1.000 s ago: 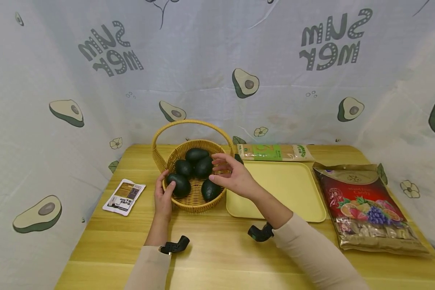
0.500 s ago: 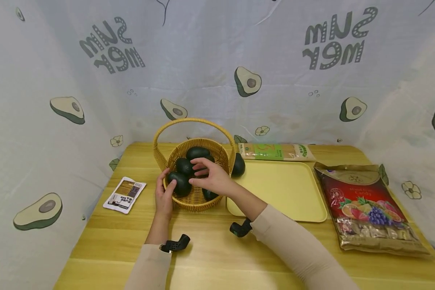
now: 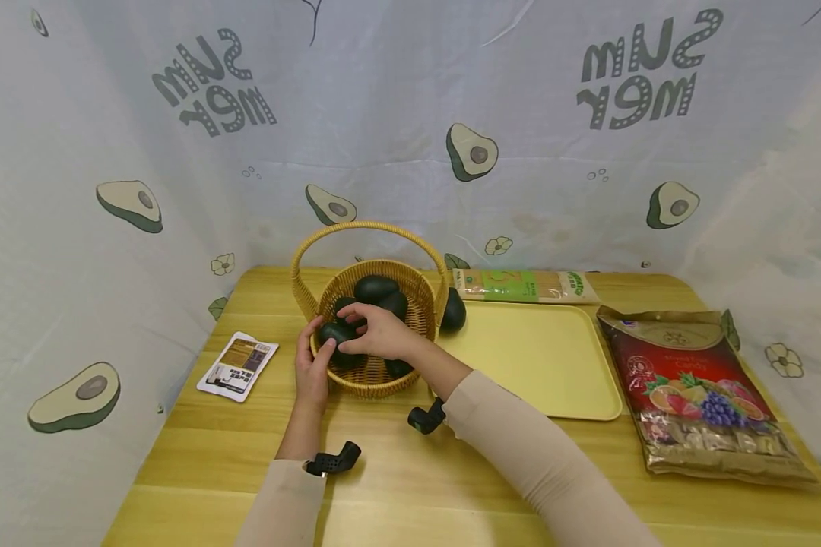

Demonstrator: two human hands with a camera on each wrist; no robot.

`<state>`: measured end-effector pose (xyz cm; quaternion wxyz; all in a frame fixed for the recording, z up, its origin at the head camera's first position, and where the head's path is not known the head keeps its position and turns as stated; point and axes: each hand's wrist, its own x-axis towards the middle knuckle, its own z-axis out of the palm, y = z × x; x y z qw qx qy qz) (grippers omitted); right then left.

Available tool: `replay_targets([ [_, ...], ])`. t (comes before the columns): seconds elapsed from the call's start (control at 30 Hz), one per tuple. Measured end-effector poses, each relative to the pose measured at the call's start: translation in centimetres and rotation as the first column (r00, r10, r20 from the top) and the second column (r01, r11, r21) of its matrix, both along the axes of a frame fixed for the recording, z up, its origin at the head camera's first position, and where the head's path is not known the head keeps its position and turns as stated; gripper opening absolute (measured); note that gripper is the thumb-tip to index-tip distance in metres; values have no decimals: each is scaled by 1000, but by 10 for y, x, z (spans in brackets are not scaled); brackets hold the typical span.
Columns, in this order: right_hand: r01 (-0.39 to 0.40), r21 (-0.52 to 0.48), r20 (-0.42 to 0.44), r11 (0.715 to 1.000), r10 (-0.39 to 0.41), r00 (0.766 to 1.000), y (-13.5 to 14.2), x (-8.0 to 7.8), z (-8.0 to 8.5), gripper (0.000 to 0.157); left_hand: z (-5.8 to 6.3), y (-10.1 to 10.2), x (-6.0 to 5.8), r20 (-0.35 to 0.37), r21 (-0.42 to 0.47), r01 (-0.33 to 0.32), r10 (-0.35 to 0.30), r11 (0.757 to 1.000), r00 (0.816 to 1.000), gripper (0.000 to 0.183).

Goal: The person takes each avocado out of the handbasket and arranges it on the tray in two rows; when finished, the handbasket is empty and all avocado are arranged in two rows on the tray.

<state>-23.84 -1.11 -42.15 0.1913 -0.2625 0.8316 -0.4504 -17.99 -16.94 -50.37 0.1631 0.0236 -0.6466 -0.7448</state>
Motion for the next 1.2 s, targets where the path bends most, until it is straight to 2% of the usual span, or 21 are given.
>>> replay_targets([
  [0.33,-55,135,-17,989,58,998,-7,0,3,69,-2,-2,-1,-10,-3,-19,19,1000,1000,50],
  [0.6,-49,208,-63,977,64,996,-15,1,-4,72,-3,-1,-1,-15,15,-27,27,1000,1000,50],
  [1.0,-47,247,-155,968,87,984,-14,3,-6,73,-2,1,-2,-30,4,-12,12,1000,999,50],
  [1.2,-10,213,-195,977,52,979,-9,5,-4,71,-4,-1,-1,-28,-13,-6,6,1000,1000,50],
])
